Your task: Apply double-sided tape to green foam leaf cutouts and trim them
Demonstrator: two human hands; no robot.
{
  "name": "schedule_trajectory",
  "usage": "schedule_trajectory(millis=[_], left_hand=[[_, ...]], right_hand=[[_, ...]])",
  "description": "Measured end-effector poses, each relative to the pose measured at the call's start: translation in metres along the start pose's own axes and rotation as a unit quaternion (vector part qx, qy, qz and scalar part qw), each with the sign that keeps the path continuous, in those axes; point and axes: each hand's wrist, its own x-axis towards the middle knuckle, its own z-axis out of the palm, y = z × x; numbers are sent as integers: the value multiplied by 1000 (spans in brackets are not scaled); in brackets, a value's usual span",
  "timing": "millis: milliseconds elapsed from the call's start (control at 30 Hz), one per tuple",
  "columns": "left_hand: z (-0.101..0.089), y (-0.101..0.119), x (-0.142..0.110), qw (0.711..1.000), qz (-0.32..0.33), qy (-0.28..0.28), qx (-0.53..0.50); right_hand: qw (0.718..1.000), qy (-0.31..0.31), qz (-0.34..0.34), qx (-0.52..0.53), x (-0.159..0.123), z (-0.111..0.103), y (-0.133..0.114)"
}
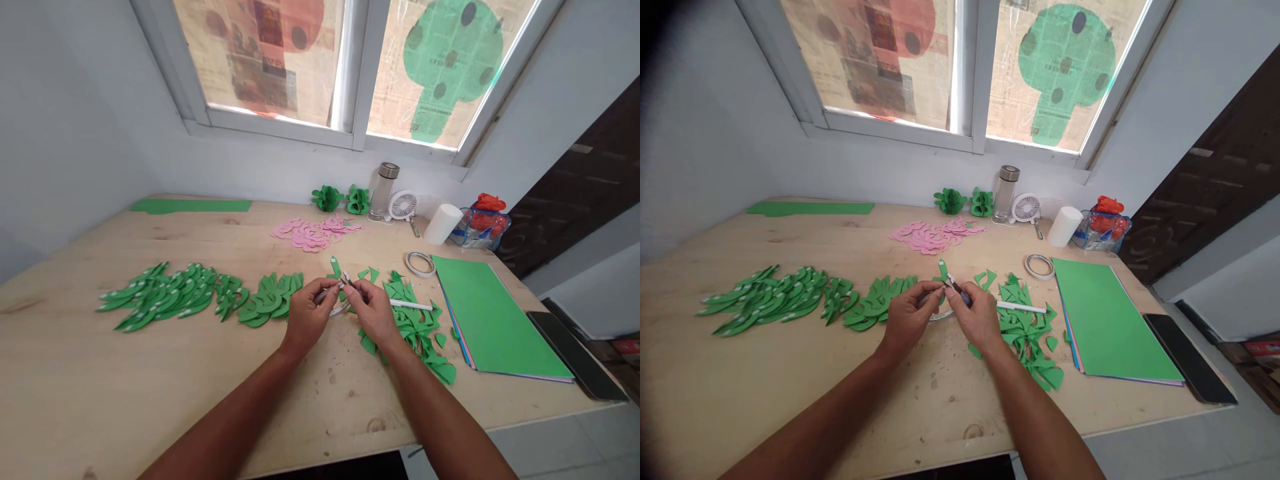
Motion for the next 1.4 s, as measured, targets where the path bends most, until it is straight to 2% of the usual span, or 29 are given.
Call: schedule_trajectory(millis=[867,1400], left_hand=[[0,3,0,1000,-14,4,-12],[-4,1,2,999,-16,37,0]], right_hand=[[1000,1,2,-9,1,-1,1],[1000,5,3,-11,0,-1,-2]])
